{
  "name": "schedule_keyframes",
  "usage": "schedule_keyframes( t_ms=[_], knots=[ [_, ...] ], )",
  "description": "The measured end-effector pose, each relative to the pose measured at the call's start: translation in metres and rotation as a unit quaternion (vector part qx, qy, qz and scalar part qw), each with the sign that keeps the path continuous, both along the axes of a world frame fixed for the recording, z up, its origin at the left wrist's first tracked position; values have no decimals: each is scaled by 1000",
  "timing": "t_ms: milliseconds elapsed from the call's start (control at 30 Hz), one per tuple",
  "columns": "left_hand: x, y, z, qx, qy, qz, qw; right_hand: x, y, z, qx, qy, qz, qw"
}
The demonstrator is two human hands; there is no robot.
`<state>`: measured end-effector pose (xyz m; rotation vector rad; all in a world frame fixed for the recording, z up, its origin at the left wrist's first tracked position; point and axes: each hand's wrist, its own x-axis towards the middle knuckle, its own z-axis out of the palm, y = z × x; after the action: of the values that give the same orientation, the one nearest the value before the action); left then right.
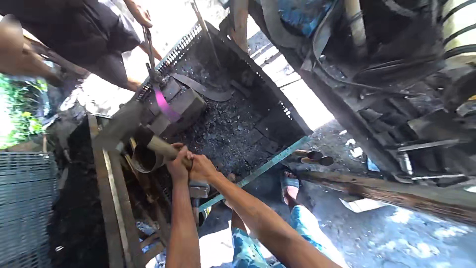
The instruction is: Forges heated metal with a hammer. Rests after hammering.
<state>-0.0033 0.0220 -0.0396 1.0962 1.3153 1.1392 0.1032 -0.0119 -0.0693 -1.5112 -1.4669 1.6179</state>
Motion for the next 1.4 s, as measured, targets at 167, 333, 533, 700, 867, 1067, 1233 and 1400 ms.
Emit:
schedule_keyframes(
  t_ms=[167, 333, 533, 700, 867, 1067, 1233, 1400],
  knots=[
    [11, -56, 223, 299, -20, -113, 948, 9, -17, 189, 335, 86, -25, 938],
    [9, 0, 306, 417, 79, -175, 888, 0, 60, 263, 517, 142, -82, 840],
    [-13, 25, -11, 46, 3, -26, 999, -19, 19, -2, -19, 38, -54, 998],
    [-17, -34, 98, 100, -109, -35, 988, -5, -22, 94, 102, -27, 25, 994],
    [-16, -55, 293, 336, -25, -226, 914, -15, -17, 248, 427, 99, -59, 897],
    [-11, 38, 207, 297, -11, -165, 940, -17, 69, 176, 360, 65, -71, 928],
    [-11, 17, -19, -59, 74, 24, 995, -24, 9, -21, -69, 69, -38, 994],
    [3, -49, 177, 180, -6, -113, 977, -7, -31, 137, 224, 138, -66, 962]
  ],
)
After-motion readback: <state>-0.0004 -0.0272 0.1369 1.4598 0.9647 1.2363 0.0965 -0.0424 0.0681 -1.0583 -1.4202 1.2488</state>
